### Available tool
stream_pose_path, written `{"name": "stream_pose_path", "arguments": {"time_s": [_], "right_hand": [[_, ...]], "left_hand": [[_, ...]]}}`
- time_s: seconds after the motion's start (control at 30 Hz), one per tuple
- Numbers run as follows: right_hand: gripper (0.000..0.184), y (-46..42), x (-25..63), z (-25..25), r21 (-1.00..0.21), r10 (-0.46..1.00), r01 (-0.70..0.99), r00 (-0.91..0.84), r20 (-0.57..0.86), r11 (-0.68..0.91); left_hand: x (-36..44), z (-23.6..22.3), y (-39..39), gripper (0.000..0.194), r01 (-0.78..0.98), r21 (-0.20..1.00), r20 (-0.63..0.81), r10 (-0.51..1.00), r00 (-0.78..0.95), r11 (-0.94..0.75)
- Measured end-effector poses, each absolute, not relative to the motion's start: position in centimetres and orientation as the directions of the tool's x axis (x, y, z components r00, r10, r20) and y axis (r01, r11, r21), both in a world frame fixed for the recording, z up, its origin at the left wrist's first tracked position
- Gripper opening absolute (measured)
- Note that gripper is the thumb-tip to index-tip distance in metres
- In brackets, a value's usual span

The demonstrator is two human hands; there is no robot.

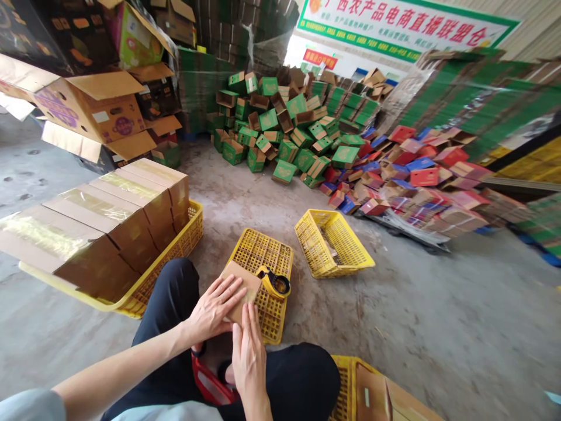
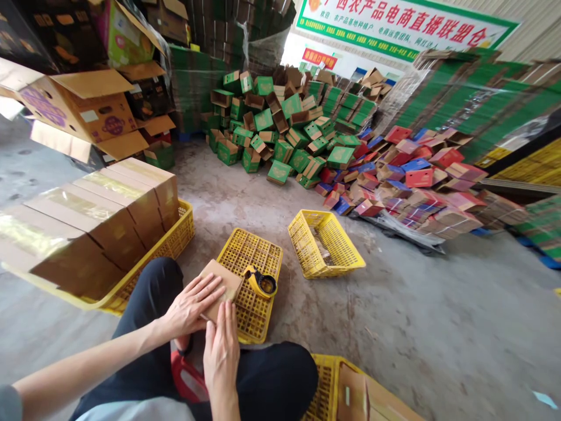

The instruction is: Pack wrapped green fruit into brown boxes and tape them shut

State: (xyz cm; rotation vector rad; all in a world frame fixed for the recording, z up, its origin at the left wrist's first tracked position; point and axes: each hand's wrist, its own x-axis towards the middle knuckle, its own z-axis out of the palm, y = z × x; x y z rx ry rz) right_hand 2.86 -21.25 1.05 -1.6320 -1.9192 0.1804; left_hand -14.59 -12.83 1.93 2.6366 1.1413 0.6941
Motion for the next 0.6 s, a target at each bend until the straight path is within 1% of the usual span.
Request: {"name": "stream_pose_path", "arguments": {"time_s": [0.13,0.2,0.27,0.33,0.4,0.5,0.6], "right_hand": [[0.055,-18.6,3.0,1.3,-0.455,0.934,0.861,-0.061,0.353,0.228],[0.054,-17.7,2.9,1.3,-0.452,0.936,0.864,-0.061,0.348,0.224],[0.055,-17.4,2.9,1.4,-0.444,0.931,0.865,-0.067,0.358,0.233],[0.055,-17.6,3.0,1.4,-0.428,0.922,0.868,-0.079,0.380,0.251],[0.056,-17.9,3.1,1.5,-0.402,0.915,0.877,-0.094,0.393,0.263],[0.057,-18.0,2.9,1.9,-0.340,0.915,0.907,-0.105,0.390,0.249],[0.055,-17.5,2.3,2.5,-0.261,0.918,0.937,-0.120,0.378,0.230]], "left_hand": [[-15.2,2.1,-12.4,0.082,0.608,0.352,0.326,0.702,0.633,-0.712],[-15.9,2.1,-12.3,0.085,0.585,0.379,0.321,0.695,0.644,-0.717],[-16.6,2.0,-12.2,0.085,0.589,0.419,0.313,0.719,0.621,-0.691],[-17.0,1.7,-12.3,0.075,0.621,0.477,0.302,0.780,0.548,-0.621],[-17.0,1.4,-12.5,0.066,0.640,0.560,0.291,0.848,0.443,-0.526],[-16.3,1.1,-12.8,0.065,0.604,0.687,0.270,0.914,0.304,-0.404],[-15.6,0.8,-12.8,0.062,0.549,0.764,0.239,0.940,0.246,-0.338]]}}
